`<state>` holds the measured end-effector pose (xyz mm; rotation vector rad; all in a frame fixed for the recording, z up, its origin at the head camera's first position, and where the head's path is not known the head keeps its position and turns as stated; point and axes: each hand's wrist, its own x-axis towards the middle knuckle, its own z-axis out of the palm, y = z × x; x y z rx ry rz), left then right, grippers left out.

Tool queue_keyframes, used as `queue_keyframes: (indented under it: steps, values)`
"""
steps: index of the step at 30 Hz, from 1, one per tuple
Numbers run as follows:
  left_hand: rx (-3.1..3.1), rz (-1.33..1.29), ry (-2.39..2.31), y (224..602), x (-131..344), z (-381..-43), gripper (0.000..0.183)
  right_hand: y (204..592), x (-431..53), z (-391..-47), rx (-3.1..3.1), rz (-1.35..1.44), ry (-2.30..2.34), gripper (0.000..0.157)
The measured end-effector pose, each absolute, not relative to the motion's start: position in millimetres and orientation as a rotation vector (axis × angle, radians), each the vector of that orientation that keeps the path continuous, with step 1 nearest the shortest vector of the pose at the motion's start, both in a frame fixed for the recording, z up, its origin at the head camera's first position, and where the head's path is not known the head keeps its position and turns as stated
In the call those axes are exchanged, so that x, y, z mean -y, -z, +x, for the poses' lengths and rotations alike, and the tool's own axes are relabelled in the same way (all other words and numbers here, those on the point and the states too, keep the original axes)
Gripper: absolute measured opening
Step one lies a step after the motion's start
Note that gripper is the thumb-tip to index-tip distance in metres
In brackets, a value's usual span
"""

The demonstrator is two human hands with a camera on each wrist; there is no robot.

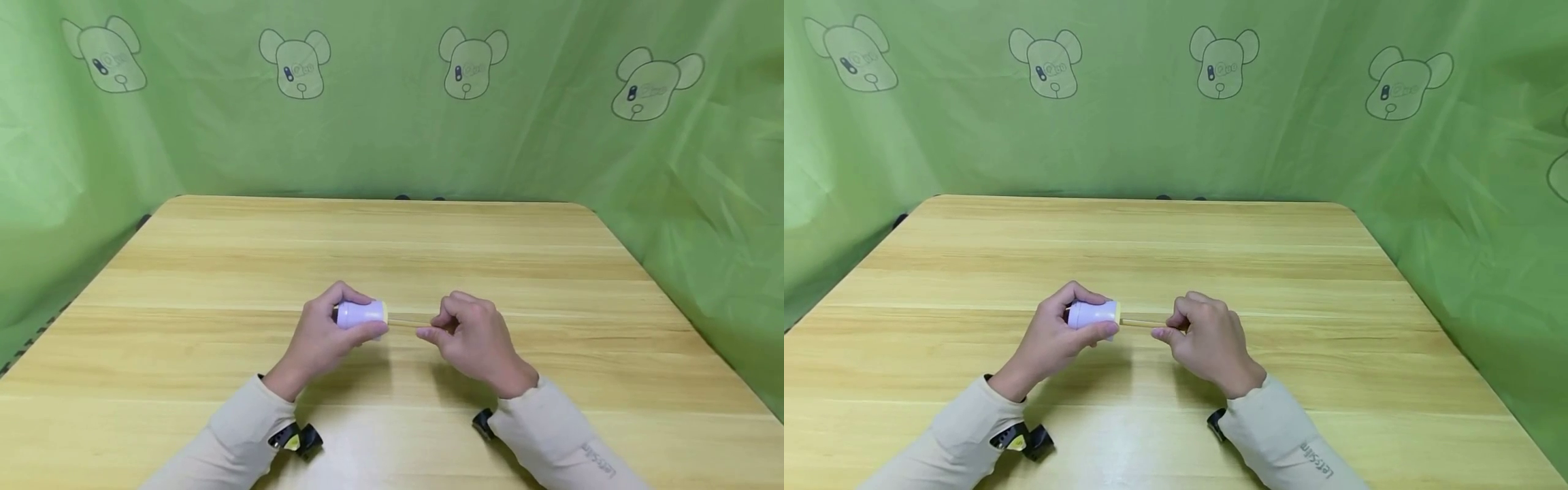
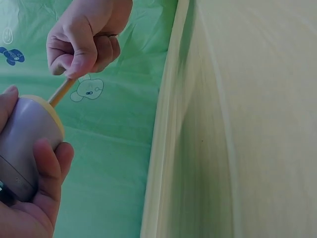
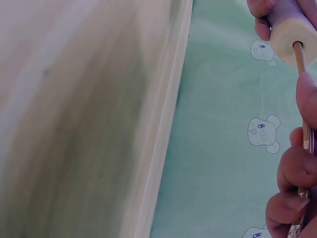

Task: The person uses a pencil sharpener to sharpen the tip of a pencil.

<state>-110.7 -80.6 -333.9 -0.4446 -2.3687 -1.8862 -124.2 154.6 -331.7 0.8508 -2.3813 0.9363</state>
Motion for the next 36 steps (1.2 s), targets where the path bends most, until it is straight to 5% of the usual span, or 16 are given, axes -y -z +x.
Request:
queue_keyframes:
  steps: [22, 36]
  values:
    - [2.239, -0.877, 1.575, 336, 80, -110, 0.035, 317, -166, -124, 2.859, 0.825, -1.523, 0.027]
    - [2.275, -0.638, 1.622, 338, 78, -112, 0.031, 327, -161, -128, 2.659, 0.625, -0.989, 0.023]
